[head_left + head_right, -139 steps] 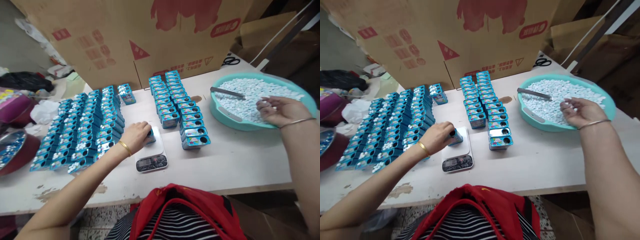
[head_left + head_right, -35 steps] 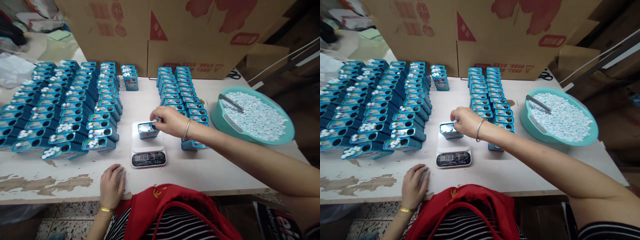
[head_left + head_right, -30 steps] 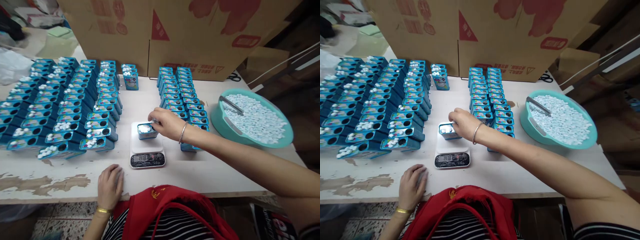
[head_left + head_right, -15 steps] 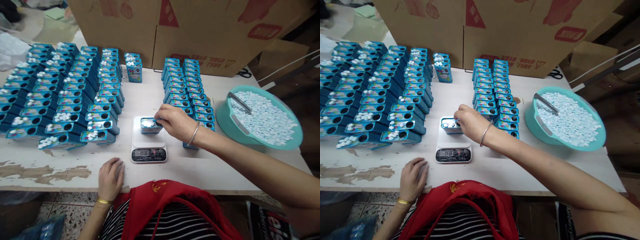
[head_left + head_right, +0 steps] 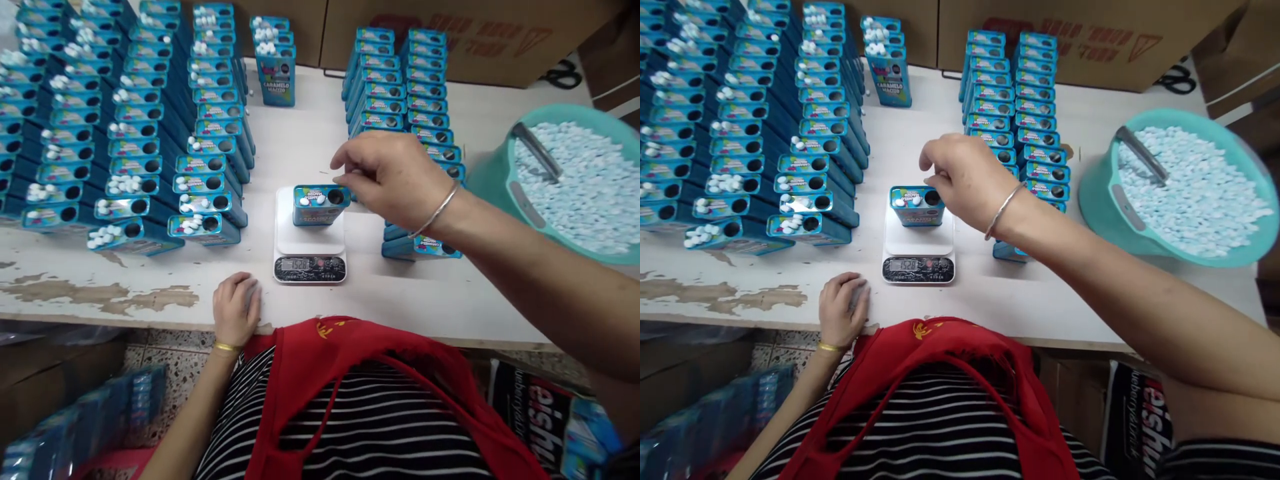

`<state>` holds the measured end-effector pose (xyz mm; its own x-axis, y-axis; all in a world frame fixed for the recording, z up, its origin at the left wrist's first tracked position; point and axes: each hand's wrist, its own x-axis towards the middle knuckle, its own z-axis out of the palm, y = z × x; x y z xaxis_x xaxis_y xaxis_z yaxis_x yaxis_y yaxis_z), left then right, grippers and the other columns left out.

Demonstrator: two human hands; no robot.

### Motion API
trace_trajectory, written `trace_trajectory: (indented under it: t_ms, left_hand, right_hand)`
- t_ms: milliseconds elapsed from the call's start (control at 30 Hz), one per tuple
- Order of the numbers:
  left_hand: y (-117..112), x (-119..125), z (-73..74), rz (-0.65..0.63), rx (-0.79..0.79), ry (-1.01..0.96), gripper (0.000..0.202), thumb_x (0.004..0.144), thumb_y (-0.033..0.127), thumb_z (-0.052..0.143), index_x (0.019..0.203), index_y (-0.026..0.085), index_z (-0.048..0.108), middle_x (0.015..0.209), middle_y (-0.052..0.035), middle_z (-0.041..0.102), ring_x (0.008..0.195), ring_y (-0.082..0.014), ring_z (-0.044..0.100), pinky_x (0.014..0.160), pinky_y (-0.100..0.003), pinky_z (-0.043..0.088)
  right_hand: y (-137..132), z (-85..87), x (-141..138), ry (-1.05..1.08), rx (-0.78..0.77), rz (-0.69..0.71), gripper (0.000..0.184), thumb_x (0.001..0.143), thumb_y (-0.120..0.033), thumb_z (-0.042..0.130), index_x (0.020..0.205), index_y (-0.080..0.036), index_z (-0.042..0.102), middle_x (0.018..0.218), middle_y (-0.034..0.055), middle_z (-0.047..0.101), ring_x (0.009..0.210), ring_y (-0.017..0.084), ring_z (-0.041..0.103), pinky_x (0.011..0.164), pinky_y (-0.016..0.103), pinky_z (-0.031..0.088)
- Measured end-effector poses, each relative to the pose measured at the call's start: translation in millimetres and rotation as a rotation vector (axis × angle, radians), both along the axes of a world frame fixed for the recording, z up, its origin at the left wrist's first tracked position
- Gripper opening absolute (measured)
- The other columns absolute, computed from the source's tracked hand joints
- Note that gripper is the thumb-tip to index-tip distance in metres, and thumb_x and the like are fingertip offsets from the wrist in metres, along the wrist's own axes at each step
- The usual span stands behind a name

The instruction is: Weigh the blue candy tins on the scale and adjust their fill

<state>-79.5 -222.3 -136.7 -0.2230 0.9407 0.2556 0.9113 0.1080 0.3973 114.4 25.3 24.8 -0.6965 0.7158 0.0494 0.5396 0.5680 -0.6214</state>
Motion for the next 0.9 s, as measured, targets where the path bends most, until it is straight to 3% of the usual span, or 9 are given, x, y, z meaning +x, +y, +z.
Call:
trace_trajectory:
  t_ms: [200, 467, 633, 767, 900]
  left_hand:
    - [-1.4, -1.1, 0.8, -0.001, -0.027, -0.002, 0.018, 0.086, 0.027, 0.054, 0.100, 0.018, 0.060, 0.107, -0.0090, 0.060, 0.100, -0.0215, 0.054, 0.086, -0.036, 0.042]
    - [-1.6, -4.9, 0.2, -0.020, 0.014, 0.016, 0.017, 0.086, 0.026, 0.055, 0.101, 0.018, 0.059, 0.107, -0.0089, 0.059, 0.100, -0.0220, 0.054, 0.085, -0.036, 0.043]
    - [-0.1, -3.8, 2.5, -0.017, 0.020, -0.010, 0.018, 0.087, 0.027, 0.053, 0.102, 0.018, 0.058, 0.105, -0.0091, 0.060, 0.098, -0.0222, 0.055, 0.086, -0.038, 0.044]
    - [18.9, 7.2, 27.4, -0.049, 0.161, -0.090, 0.032, 0.088, 0.024, 0.052, 0.119, 0.017, 0.050, 0.106, -0.0106, 0.060, 0.102, -0.0211, 0.055, 0.090, -0.037, 0.046]
    - [55.0, 18.1, 63.6, -0.092, 0.304, -0.053, 0.033, 0.089, 0.024, 0.050, 0.121, 0.017, 0.049, 0.112, -0.0116, 0.058, 0.107, -0.0205, 0.054, 0.094, -0.039, 0.045]
  right_hand:
    - [-1.8, -0.7, 10.9, 0.119, -0.142, -0.102, 0.012, 0.076, -0.031, 0.069, 0.080, -0.021, 0.064, 0.066, 0.0016, 0.052, 0.068, 0.016, 0.049, 0.060, 0.028, 0.035]
    - [-9.0, -5.8, -1.8, 0.184, -0.077, -0.099, 0.011, 0.081, -0.028, 0.064, 0.078, -0.018, 0.063, 0.063, -0.0004, 0.052, 0.064, 0.013, 0.046, 0.063, 0.027, 0.034]
    - [-6.2, -14.5, -5.9, 0.171, 0.037, -0.071, 0.009, 0.082, -0.026, 0.061, 0.079, -0.017, 0.063, 0.076, 0.0034, 0.060, 0.070, 0.015, 0.050, 0.068, 0.028, 0.037]
    - [-6.7, -10.3, 23.0, 0.220, 0.133, -0.171, 0.012, 0.085, -0.028, 0.058, 0.079, -0.019, 0.064, 0.086, 0.0066, 0.063, 0.078, 0.017, 0.053, 0.073, 0.031, 0.039]
    - [2.9, -9.8, 101.0, 0.200, 0.206, -0.499, 0.022, 0.084, -0.033, 0.060, 0.090, -0.014, 0.068, 0.089, 0.0112, 0.066, 0.070, 0.014, 0.054, 0.068, 0.030, 0.040]
